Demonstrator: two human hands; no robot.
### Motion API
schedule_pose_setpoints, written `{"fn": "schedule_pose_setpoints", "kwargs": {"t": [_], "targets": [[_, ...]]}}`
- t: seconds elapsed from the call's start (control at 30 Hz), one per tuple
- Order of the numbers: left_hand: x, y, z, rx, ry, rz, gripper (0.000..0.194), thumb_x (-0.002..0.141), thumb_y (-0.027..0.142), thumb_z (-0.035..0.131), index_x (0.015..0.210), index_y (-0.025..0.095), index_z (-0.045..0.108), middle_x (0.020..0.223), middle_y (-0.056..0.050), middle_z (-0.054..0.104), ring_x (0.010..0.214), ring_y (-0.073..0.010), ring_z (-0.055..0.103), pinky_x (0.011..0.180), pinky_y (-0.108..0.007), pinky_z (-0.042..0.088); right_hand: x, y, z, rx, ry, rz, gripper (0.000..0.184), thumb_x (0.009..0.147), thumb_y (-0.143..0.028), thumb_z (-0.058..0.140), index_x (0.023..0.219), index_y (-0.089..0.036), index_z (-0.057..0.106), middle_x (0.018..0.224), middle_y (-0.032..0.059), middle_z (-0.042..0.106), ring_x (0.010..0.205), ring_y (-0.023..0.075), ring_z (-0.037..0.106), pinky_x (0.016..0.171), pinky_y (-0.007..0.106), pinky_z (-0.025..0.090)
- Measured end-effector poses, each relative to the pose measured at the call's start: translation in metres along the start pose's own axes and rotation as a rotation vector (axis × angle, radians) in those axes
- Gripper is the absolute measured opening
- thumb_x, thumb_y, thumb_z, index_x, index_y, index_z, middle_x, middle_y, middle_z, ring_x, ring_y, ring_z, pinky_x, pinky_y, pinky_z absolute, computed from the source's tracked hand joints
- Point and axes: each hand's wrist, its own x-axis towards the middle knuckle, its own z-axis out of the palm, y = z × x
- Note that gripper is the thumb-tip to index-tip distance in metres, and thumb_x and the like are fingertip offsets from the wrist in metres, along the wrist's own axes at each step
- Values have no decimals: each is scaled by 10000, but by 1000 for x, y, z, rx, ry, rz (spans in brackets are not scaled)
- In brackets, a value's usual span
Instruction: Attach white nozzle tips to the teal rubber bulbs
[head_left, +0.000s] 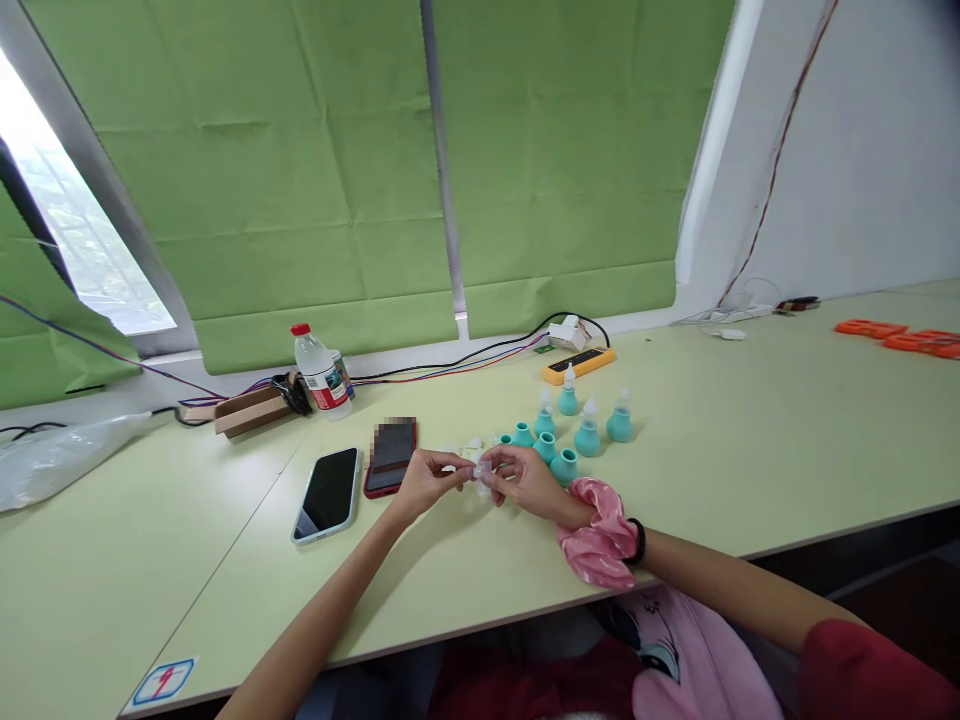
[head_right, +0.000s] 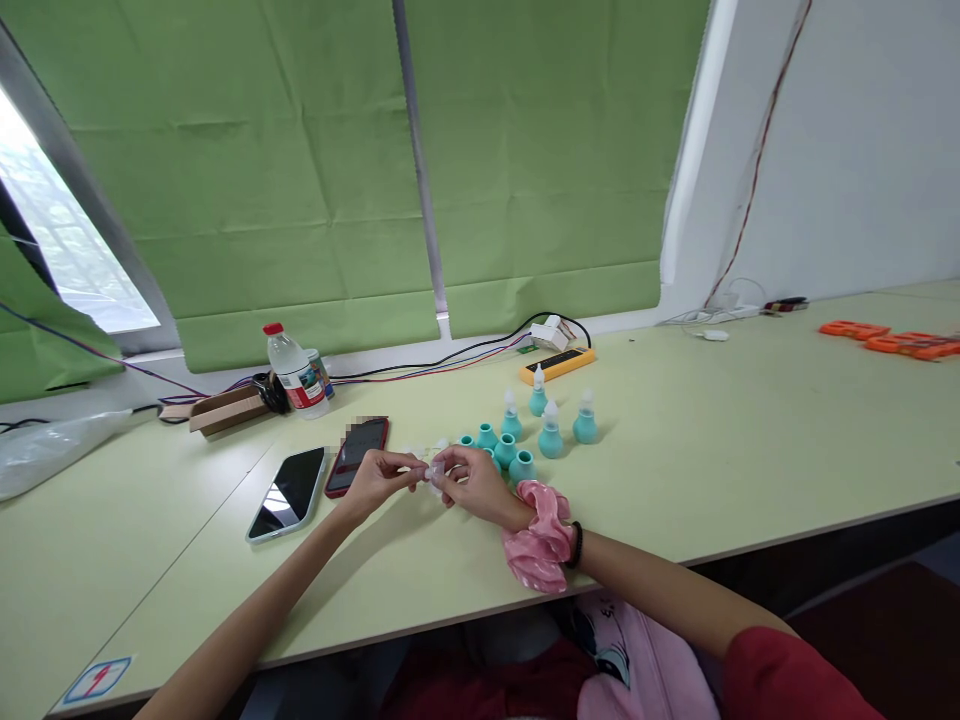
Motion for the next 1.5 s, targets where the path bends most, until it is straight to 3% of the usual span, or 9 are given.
{"fn": "schedule_pose_setpoints", "kwargs": {"t": [0.27, 0.4, 0.63, 0.73, 0.87, 1.0, 1.1, 1.27, 1.5], "targets": [[-2, 4, 3, 33, 66, 28, 165, 610, 256, 628, 680, 108, 651, 696, -69, 618, 646, -137, 536, 568, -228, 425, 0, 3, 0, -116, 91, -33, 248, 694, -344, 526, 857, -158, 501, 671, 4, 533, 509, 89, 534, 466, 214, 471], [-2, 9, 4, 35, -7, 29, 143, 625, 251, 618, 655, 111, 624, 677, -42, 582, 611, -112, 505, 543, -214, 417, -2, 3, 2, -186, 99, -77, 210, 706, -325, 516, 845, -169, 502, 674, 3, 531, 540, 90, 527, 467, 201, 458], [2, -1, -5, -561, -202, -194, 142, 658, 222, 606, 721, 98, 573, 701, -36, 540, 689, -106, 519, 650, -231, 432, 0, -3, 2, 11, -14, -110, 213, 739, -354, 483, 849, -179, 430, 759, 1, 482, 512, 63, 501, 452, 203, 460], [2, -2, -12, -649, -219, -216, 147, 671, 226, 591, 726, 93, 560, 755, -56, 549, 740, -117, 528, 694, -242, 428, 2, -5, -1, 124, -44, -115, 223, 741, -368, 481, 832, -184, 392, 741, -13, 457, 493, 60, 494, 451, 219, 470], [4, -5, -14, -393, -95, -136, 146, 695, 250, 546, 717, 106, 541, 774, -65, 566, 752, -136, 535, 684, -268, 440, 0, -6, -2, -42, 13, -155, 179, 762, -346, 447, 829, -187, 400, 739, -7, 466, 501, 70, 497, 461, 220, 447], [4, -15, -6, 337, 117, 102, 78, 676, 196, 515, 651, 133, 555, 656, -39, 554, 651, -136, 513, 626, -284, 437, -8, -6, 3, -588, 53, -278, 185, 748, -263, 452, 916, -188, 470, 726, 11, 515, 554, 94, 485, 550, 233, 412], [4, -21, 0, 709, 151, 312, 111, 686, 126, 460, 655, 160, 561, 667, -39, 551, 715, -152, 499, 650, -282, 422, -11, -5, 5, -880, -16, -275, 239, 737, -229, 457, 968, -172, 482, 805, 43, 549, 646, 127, 512, 615, 251, 402], [5, -33, 4, 813, 199, 298, 175, 735, 124, 408, 802, 162, 565, 781, -51, 561, 740, -140, 526, 675, -273, 436, -7, -2, 2, -1130, -99, -203, 238, 781, -176, 391, 982, -175, 519, 943, 71, 542, 825, 166, 525, 678, 265, 412], [6, -42, 6, 790, 89, 278, 330, 793, 118, 286, 1008, 139, 535, 1077, -96, 535, 1041, -168, 456, 889, -316, 363, -6, 3, 4, -1235, -126, -89, 474, 705, -6, 348, 1153, -139, 429, 1225, 110, 401, 980, 203, 497, 766, 298, 425]]}}
